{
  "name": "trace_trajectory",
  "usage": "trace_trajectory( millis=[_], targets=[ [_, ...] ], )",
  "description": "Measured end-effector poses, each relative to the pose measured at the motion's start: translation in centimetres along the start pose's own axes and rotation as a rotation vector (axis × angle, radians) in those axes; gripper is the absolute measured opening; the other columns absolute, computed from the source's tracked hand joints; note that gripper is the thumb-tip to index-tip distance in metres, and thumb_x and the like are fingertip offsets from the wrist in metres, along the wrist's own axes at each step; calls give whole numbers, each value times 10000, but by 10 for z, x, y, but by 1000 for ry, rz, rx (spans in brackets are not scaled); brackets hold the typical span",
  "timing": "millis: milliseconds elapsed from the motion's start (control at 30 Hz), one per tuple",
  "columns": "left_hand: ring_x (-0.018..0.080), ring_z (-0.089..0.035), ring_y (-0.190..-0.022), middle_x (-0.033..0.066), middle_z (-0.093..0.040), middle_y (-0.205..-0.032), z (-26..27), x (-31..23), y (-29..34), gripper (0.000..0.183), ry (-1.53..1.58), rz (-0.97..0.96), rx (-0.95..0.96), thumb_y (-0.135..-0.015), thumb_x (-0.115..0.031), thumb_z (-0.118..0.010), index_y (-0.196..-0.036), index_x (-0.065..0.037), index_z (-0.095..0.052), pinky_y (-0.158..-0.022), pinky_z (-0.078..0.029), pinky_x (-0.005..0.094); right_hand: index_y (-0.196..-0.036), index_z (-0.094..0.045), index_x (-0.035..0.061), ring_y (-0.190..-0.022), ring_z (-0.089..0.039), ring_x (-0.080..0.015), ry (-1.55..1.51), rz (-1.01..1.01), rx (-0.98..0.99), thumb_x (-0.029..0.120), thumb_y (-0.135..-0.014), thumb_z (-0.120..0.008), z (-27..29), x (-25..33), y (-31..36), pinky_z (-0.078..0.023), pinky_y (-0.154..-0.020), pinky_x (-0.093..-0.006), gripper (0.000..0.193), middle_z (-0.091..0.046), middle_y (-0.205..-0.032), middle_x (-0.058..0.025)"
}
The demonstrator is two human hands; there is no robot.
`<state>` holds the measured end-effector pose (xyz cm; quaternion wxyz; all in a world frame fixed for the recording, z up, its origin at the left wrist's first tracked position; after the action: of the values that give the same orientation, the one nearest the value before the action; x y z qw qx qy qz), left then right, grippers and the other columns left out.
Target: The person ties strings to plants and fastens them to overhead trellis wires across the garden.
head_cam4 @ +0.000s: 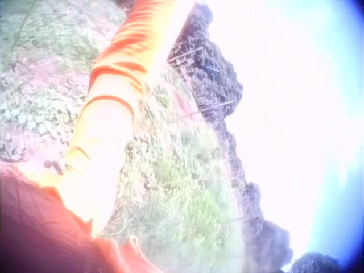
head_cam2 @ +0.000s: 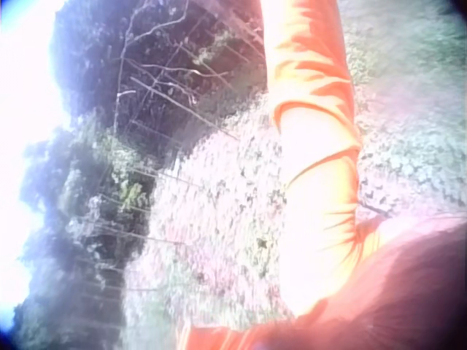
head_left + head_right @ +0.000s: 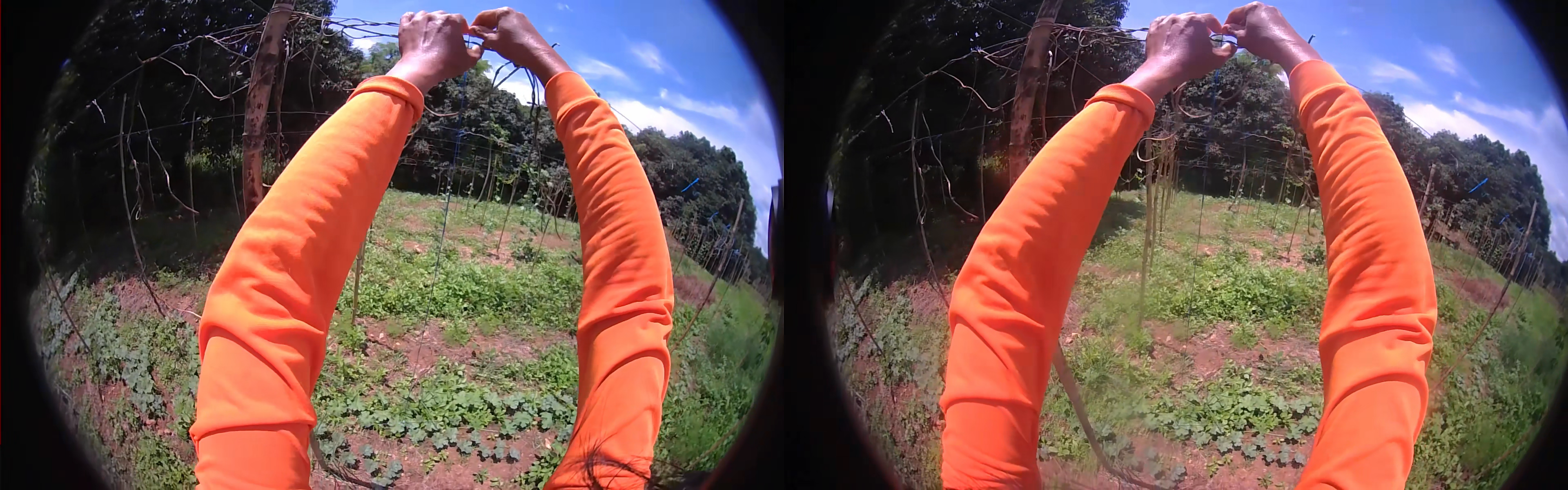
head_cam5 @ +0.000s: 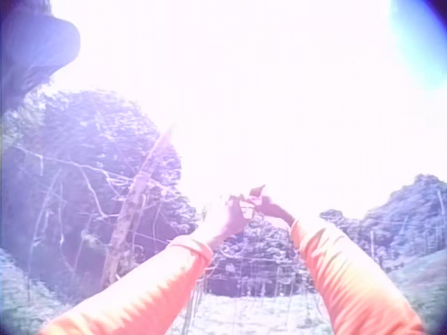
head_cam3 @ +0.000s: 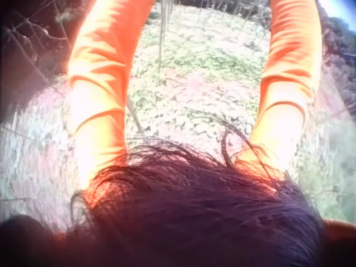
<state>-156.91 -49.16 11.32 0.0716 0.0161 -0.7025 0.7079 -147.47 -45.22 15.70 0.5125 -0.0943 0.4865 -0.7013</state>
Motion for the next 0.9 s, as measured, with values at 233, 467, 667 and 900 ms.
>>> trace_trajectory(
  millis=[233, 467, 667, 900],
  targets=[
    [309, -707, -832, 104, -722, -928, -8, -1, 12, 202, 106, 76, -10, -846, -329, -680, -984, -190, -730, -720, -562, 439, -998, -686, 59, -818, -702, -295, 74, -70, -103, 197, -897, -622, -4, -10, -8, -541, -736, -387, 182, -715, -893, -151],
    [326, -695, -895, 132, -704, -929, -34, 6, 4, 207, 42, -399, 580, -826, -234, -647, -997, -127, -692, -773, -547, 462, -973, -667, 37, -821, -715, -239, -100, -278, -597, 200, -894, -606, -22, 30, 56, -548, -734, -362, 191, -725, -846, -104],
    [316, -531, -1069, 173, -563, -1114, -30, -9, -6, 334, -24, -154, 402, -860, -282, -613, -1150, -120, -571, -898, -420, 466, -1022, -692, 4, -791, -730, -178, -92, -413, -612, 364, -859, -700, -51, 13, 89, -541, -703, -250, 395, -735, -890, -126],
    [304, -341, -1273, 221, -397, -1329, -29, -15, -1, 505, -29, -166, 326, -900, -337, -575, -1329, -112, -430, -1044, -272, 472, -1046, -669, 15, -826, -706, -202, -656, -524, -723, 235, -886, -657, -85, -13, 98, -528, -731, -316, 273, -732, -856, -117]
  ],
)
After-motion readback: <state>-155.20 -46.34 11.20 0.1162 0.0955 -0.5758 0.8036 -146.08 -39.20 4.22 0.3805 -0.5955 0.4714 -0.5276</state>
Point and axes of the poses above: each hand's wrist, its own y-axis away from the middle knuckle, its own z-axis out of the back of the hand, x = y × z, the point moved 9 cm from there along -y, towards the middle knuckle
